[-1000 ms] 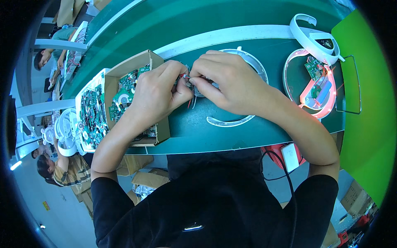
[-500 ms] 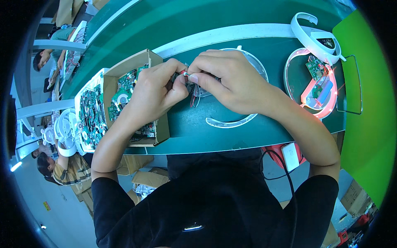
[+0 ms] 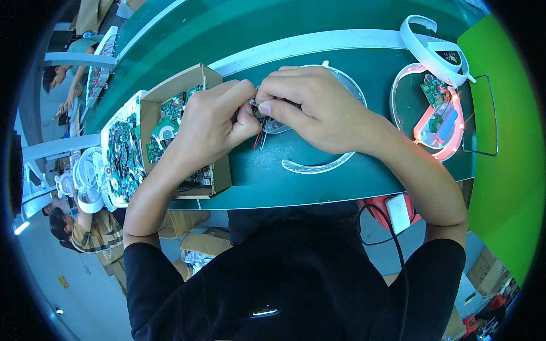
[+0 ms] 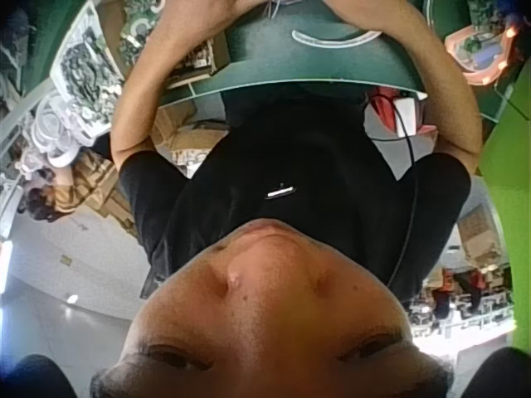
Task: The person assembles circuit boards and circular LED light strips by hand, connecting them with wires and enclosing them in plastic housings, taking components from a cardboard box.
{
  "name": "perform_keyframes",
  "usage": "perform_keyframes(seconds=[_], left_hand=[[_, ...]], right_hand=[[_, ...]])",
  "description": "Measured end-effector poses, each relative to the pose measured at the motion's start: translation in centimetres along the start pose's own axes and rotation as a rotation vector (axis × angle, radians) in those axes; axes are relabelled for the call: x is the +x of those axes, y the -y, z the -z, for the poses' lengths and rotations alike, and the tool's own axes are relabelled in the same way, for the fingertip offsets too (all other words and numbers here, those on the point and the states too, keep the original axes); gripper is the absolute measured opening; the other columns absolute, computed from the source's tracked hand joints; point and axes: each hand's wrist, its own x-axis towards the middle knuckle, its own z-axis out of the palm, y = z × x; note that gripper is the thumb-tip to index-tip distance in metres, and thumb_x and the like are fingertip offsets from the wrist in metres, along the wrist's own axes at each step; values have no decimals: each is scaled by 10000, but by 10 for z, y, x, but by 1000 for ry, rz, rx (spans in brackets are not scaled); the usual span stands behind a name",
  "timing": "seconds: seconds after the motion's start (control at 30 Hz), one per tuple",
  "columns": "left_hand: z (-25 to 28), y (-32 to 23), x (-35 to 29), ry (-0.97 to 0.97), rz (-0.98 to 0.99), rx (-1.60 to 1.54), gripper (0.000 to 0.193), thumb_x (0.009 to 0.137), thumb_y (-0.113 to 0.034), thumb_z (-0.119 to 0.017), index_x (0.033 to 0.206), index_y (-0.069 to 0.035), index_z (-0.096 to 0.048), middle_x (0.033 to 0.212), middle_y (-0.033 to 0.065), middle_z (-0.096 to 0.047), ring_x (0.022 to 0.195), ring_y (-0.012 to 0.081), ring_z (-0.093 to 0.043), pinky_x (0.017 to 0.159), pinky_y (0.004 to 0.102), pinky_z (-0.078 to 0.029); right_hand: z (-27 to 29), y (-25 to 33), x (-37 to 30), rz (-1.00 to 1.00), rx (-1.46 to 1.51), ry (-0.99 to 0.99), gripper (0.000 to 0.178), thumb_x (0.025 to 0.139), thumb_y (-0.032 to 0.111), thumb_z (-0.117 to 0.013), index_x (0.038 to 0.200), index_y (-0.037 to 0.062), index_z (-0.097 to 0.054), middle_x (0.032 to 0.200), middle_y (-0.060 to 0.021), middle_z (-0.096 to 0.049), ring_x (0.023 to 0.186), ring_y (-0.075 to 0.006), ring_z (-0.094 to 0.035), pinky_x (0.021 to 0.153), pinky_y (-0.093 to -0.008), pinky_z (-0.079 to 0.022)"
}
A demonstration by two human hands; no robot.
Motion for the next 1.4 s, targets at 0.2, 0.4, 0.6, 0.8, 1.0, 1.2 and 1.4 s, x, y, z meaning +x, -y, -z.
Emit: perform_keyframes(seconds=[0.2,0.4,0.6,0.8,1.0,1.2,1.4], left_hand=[[0,-1,3,-4,39,-99,129,878,-114,-698,882,-40,-592,740,165,-636,647,429,-640,576,495,-520],[1,-4,3,-18,54,-151,104,886,-84,-700,885,-23,-616,729,187,-642,656,431,-647,589,484,-527],[-3,-4,-3,-85,-6,-91,95,880,-56,-728,932,-27,-655,715,140,-597,590,290,-605,565,392,-492],[1,-4,-6,-133,-139,26,142,837,-50,-782,926,-35,-672,702,104,-616,558,250,-629,531,374,-501],[0,-3,-6,-140,-187,76,136,830,-49,-769,902,-40,-654,677,105,-596,546,276,-626,508,394,-490],[-3,3,-5,-130,-220,142,145,799,-27,-727,895,-52,-620,684,110,-592,578,308,-639,519,416,-495],[-5,2,-2,-152,-231,172,181,822,-102,-713,816,-70,-535,616,86,-573,522,310,-621,468,428,-499]], right_hand=[[3,0,0,-38,42,10,166,1033,171,-648,1004,11,-680,867,-136,-650,834,-323,-635,760,-428,-496],[4,-5,0,-53,106,47,171,1052,177,-652,1014,15,-691,877,-108,-649,791,-257,-609,728,-384,-472],[8,-3,0,-72,126,86,181,1036,190,-662,1042,17,-712,863,-115,-671,818,-273,-643,752,-392,-501],[7,-3,-1,-63,160,96,187,1054,196,-666,1009,17,-700,869,-94,-667,813,-241,-610,752,-373,-483],[9,-2,-1,-106,207,99,197,1056,205,-671,1006,16,-694,865,-91,-659,786,-217,-600,736,-356,-476],[1,5,-1,-118,161,68,183,1036,192,-676,998,13,-680,860,-116,-670,775,-247,-637,717,-371,-485],[-7,0,-4,-20,77,-21,171,1059,170,-661,966,27,-643,851,-49,-599,751,-175,-517,705,-334,-426]])
